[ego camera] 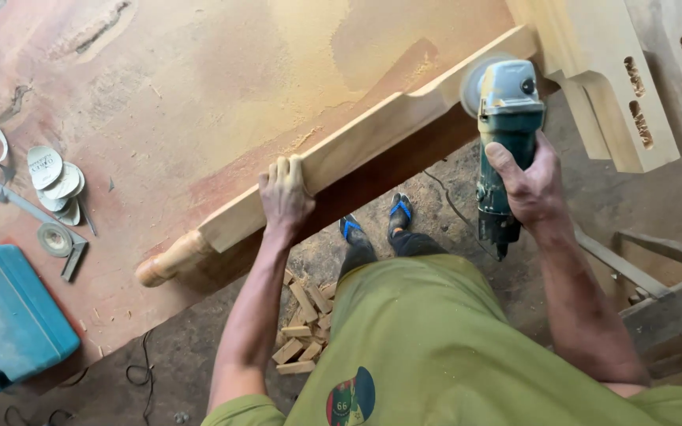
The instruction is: The person uses an angle grinder to sand a wooden piece, first holding it in their hands and then placing it on a workbench. They smooth the edges and surfaces of the wood, creating sawdust.
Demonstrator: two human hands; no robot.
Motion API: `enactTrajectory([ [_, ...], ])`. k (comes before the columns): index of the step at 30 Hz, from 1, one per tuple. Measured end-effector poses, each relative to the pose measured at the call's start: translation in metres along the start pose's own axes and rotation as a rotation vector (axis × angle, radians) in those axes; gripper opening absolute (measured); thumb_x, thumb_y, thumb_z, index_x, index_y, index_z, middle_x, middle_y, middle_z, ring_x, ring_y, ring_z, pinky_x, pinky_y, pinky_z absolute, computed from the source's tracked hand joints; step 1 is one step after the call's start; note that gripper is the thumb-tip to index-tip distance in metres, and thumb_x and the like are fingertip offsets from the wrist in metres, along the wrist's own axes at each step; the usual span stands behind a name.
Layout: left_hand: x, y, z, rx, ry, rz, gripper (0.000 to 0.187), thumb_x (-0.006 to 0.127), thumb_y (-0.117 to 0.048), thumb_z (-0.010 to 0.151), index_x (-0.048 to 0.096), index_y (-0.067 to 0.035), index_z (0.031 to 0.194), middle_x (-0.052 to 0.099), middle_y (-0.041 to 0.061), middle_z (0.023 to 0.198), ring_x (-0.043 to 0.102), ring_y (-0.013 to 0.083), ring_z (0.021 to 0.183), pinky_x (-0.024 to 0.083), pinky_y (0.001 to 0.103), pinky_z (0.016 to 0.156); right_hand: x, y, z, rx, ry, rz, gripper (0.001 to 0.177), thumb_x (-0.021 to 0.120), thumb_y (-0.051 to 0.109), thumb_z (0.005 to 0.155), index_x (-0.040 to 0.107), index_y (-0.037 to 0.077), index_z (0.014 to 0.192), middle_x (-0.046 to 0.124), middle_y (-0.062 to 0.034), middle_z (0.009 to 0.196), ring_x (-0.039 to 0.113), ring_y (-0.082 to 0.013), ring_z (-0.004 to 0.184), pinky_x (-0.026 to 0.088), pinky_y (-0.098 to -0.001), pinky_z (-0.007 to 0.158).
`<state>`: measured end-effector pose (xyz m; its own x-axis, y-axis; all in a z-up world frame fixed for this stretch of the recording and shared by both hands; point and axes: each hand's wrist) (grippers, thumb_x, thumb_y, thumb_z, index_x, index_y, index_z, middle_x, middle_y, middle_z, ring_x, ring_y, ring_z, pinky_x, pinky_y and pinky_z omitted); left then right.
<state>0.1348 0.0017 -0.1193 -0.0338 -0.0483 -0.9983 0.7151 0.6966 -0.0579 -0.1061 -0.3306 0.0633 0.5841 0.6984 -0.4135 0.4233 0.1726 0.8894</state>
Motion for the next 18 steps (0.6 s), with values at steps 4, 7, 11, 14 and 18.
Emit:
enactTrajectory([
  [4,0.028,0.031,-0.030,0.022,-0.452,0.174,0.042,0.057,-0.013,0.074,0.065,-0.016,0.115,0.062,0.010,0.111,0.062,0.0265,0.092,0.043,0.042,0.087,0.014,0.022,-0.024,0.027,-0.042,0.015,0.035,0.074,0.037,0.103,0.064,0.008,0.121,0.066,-0.0143,0.099,0.063,-0.0228,0.098,0.052,-0.0469,0.088],
  [7,0.025,0.036,-0.041,0.044,-0.600,0.233,0.039,0.050,-0.010,0.092,0.069,-0.016,0.125,0.062,0.014,0.126,0.061,0.0285,0.106,0.043,0.043,0.097,0.032,0.022,-0.033,0.019,-0.058,0.035,0.033,0.072,0.036,0.104,0.065,0.009,0.121,0.066,-0.0125,0.100,0.061,-0.0205,0.100,0.052,-0.0463,0.090],
  [11,0.026,0.016,-0.068,0.010,-0.575,0.282,0.048,0.055,-0.008,0.094,0.058,-0.020,0.140,0.053,0.018,0.142,0.051,0.0344,0.131,0.035,0.047,0.107,0.049,-0.007,-0.045,0.012,-0.050,-0.046,0.036,0.073,0.038,0.102,0.066,0.009,0.122,0.068,-0.0156,0.099,0.067,-0.0277,0.098,0.053,-0.0481,0.086],
  [14,0.024,0.008,-0.082,-0.012,-0.486,0.225,0.054,0.043,-0.005,0.098,0.049,-0.020,0.149,0.052,0.021,0.146,0.046,0.0373,0.142,0.026,0.050,0.118,0.057,-0.001,-0.055,0.067,-0.026,-0.135,0.039,0.074,0.041,0.102,0.066,0.007,0.120,0.068,-0.0210,0.095,0.068,-0.0389,0.094,0.053,-0.0505,0.083],
  [18,0.009,-0.008,-0.087,-0.068,-0.450,0.164,0.057,0.046,-0.007,0.096,0.046,-0.019,0.152,0.048,0.025,0.151,0.040,0.0416,0.145,0.022,0.054,0.120,0.085,0.021,-0.067,0.107,0.023,-0.040,0.037,0.075,0.037,0.098,0.065,0.009,0.120,0.068,-0.0175,0.098,0.065,-0.0278,0.096,0.053,-0.0495,0.084],
])
Point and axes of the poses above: each hand's wrist, its own z-axis towards the middle knuckle, its own x-axis out of the palm, y = z × x
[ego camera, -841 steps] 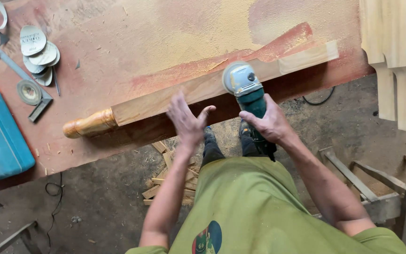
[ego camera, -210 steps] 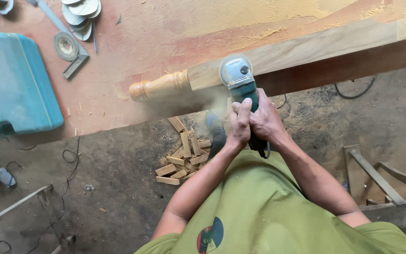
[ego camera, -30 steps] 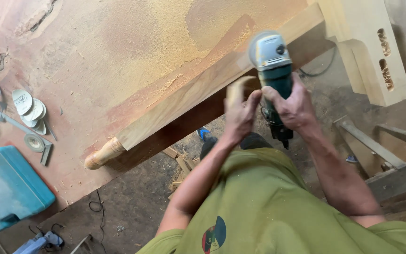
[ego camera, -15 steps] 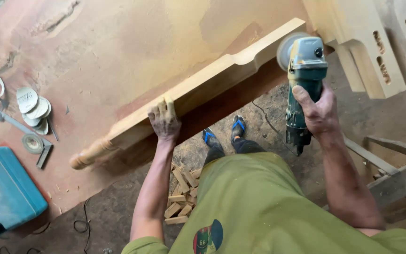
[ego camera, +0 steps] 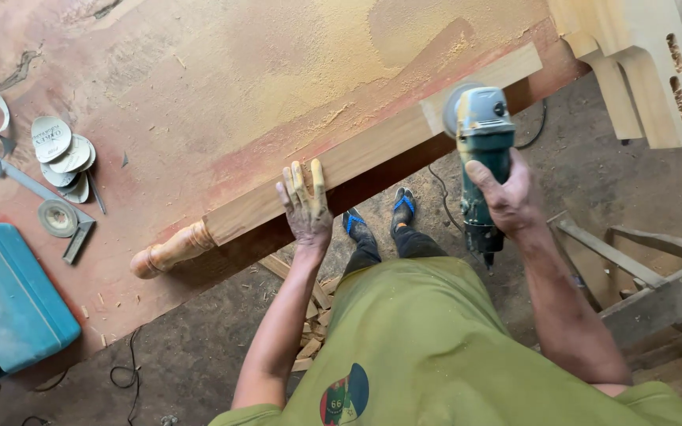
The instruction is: The person uses an angle grinder to sand a wooden piece, first holding it in their hands and then placing it on a workbench. They smooth the edges and surfaces of the wood, creating sawdust.
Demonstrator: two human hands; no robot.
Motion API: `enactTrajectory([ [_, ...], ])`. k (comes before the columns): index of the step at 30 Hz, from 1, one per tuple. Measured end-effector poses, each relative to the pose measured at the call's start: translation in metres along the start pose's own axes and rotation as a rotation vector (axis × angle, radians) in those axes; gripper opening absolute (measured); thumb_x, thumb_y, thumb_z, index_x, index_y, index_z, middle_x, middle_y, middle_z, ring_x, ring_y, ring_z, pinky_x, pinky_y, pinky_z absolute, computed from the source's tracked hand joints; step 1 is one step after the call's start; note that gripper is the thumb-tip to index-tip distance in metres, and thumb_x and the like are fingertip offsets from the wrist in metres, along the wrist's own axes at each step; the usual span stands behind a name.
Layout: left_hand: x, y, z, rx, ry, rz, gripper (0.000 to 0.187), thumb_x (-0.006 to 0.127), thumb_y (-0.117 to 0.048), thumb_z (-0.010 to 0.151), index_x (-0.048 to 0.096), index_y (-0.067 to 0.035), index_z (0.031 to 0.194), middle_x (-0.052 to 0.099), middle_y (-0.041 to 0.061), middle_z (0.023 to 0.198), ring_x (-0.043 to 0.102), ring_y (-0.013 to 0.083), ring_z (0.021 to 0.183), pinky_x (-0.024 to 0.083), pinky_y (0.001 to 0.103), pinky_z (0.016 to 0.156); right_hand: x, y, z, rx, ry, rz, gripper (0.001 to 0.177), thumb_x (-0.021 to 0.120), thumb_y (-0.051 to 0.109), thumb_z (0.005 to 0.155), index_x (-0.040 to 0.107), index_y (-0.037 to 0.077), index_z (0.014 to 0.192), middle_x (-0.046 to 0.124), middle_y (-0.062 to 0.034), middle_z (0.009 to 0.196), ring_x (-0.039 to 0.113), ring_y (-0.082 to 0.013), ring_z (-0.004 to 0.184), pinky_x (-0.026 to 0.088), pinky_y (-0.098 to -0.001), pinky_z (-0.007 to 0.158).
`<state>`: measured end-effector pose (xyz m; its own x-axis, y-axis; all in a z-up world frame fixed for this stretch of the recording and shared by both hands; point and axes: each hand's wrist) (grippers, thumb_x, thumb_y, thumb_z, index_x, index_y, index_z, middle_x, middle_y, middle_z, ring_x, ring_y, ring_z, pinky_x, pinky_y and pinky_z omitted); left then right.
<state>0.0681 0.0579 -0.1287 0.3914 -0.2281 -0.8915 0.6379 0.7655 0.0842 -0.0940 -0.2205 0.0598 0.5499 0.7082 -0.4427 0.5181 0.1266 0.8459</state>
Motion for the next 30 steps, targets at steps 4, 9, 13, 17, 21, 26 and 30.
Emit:
enactTrajectory([
  [4,-0.026,-0.025,0.010,-0.221,0.023,-0.200,0.061,0.048,-0.043,0.095,0.048,-0.015,0.149,0.044,0.023,0.150,0.036,0.0358,0.143,0.019,0.047,0.118,0.036,0.022,-0.008,0.083,0.111,-0.054,0.042,0.078,0.041,0.091,0.065,0.009,0.117,0.070,-0.0191,0.095,0.070,-0.0353,0.092,0.054,-0.0517,0.081],
  [9,-0.081,-0.071,0.021,-0.498,0.115,-0.939,0.063,0.053,-0.071,0.092,0.061,-0.020,0.128,0.064,0.003,0.112,0.062,0.0205,0.107,0.041,0.035,0.098,0.077,0.013,-0.004,0.121,0.298,-0.123,0.052,0.078,0.048,0.088,0.062,0.008,0.117,0.069,-0.0235,0.095,0.069,-0.0430,0.096,0.053,-0.0535,0.081],
  [13,-0.078,-0.106,0.022,-0.920,0.458,-1.634,0.073,0.059,-0.066,0.095,0.051,-0.013,0.143,0.067,0.014,0.108,0.064,0.0257,0.106,0.050,0.045,0.097,0.107,0.019,-0.007,0.149,0.410,-0.177,0.057,0.072,0.059,0.084,0.061,0.016,0.119,0.071,-0.0193,0.095,0.070,-0.0386,0.099,0.054,-0.0528,0.082],
  [17,-0.113,-0.108,0.044,-1.158,0.330,-1.564,0.053,0.073,-0.050,0.092,0.060,-0.013,0.127,0.069,0.013,0.098,0.066,0.0212,0.093,0.049,0.040,0.091,0.114,0.054,-0.020,0.168,0.500,-0.178,0.049,0.072,0.051,0.084,0.059,0.020,0.120,0.071,-0.0226,0.098,0.069,-0.0423,0.103,0.052,-0.0569,0.082],
  [21,-0.137,-0.111,0.071,-1.249,0.281,-1.606,0.032,0.071,-0.035,0.095,0.060,-0.009,0.110,0.060,0.005,0.090,0.054,0.0130,0.087,0.050,0.034,0.082,0.113,0.042,-0.014,0.179,0.517,-0.183,0.046,0.070,0.047,0.084,0.058,0.021,0.120,0.071,-0.0216,0.092,0.070,-0.0409,0.099,0.052,-0.0560,0.080],
  [26,-0.143,-0.124,0.086,-1.183,0.306,-1.588,0.032,0.069,-0.035,0.096,0.059,-0.007,0.106,0.059,0.007,0.086,0.054,0.0152,0.083,0.050,0.036,0.076,0.095,0.048,-0.009,0.190,0.477,-0.173,0.045,0.068,0.047,0.085,0.057,0.019,0.118,0.070,-0.0233,0.089,0.070,-0.0420,0.097,0.049,-0.0575,0.077],
  [30,-0.125,-0.145,0.081,-1.140,0.336,-1.586,0.032,0.069,-0.035,0.097,0.058,-0.007,0.108,0.058,0.008,0.085,0.055,0.0166,0.082,0.050,0.037,0.076,0.080,0.042,-0.001,0.194,0.439,-0.157,0.043,0.067,0.044,0.085,0.057,0.018,0.118,0.070,-0.0236,0.087,0.070,-0.0419,0.094,0.049,-0.0577,0.076],
])
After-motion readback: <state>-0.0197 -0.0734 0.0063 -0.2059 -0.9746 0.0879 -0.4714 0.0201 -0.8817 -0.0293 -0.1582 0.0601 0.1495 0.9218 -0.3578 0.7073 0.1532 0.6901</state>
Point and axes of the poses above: each hand's wrist, its own z-axis towards the middle knuckle, its own x-axis out of the palm, y = z × x
